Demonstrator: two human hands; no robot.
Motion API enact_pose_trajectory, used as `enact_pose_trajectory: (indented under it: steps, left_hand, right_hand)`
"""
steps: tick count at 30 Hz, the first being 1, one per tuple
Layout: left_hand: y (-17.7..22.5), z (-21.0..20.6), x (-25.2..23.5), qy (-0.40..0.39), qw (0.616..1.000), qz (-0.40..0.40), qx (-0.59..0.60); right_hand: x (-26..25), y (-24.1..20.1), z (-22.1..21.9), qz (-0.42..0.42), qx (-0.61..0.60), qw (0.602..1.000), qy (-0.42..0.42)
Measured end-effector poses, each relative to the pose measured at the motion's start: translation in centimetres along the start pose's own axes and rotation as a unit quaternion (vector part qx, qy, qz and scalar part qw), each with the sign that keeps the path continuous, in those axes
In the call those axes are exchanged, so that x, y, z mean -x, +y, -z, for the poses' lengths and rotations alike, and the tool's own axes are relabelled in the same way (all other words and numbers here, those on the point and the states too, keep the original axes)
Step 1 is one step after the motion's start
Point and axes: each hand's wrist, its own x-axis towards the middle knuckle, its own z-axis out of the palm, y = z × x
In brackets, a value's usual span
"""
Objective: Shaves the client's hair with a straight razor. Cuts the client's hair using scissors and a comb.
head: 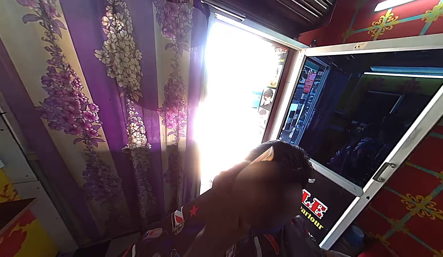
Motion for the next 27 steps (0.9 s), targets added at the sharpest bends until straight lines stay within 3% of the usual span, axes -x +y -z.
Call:
enact_pose_trajectory:
  steps: [5, 9, 14, 21, 27]
  left_hand:
    - [-1.9, -2.7, -4.4, -0.078, 0.994, -0.060, -0.056]
    - [-3.7, -3.4, -7.4, -0.147, 0.987, -0.066, 0.008]
    - [-4.8, -3.9, -9.1, -0.202, 0.970, -0.066, 0.115]
    - [-5.2, -4.4, -9.1, -0.208, 0.951, 0.003, 0.227]
    - [-5.2, -4.6, -8.6, -0.202, 0.950, 0.029, 0.235]
  right_hand:
    - [-0.5, 0.8, -0.1, 0.006, -0.038, 0.999, -0.035]
    - [-1.4, 1.3, 0.7, 0.007, -0.059, 0.993, -0.098]
    - [-5.9, 1.7, 3.5, 0.066, 0.020, 0.985, -0.160]
    - [-15.4, -4.1, 1.9, 0.230, 0.157, 0.953, -0.118]
    - [-18.9, -7.2, -2.1, 0.265, 0.234, 0.928, -0.121]
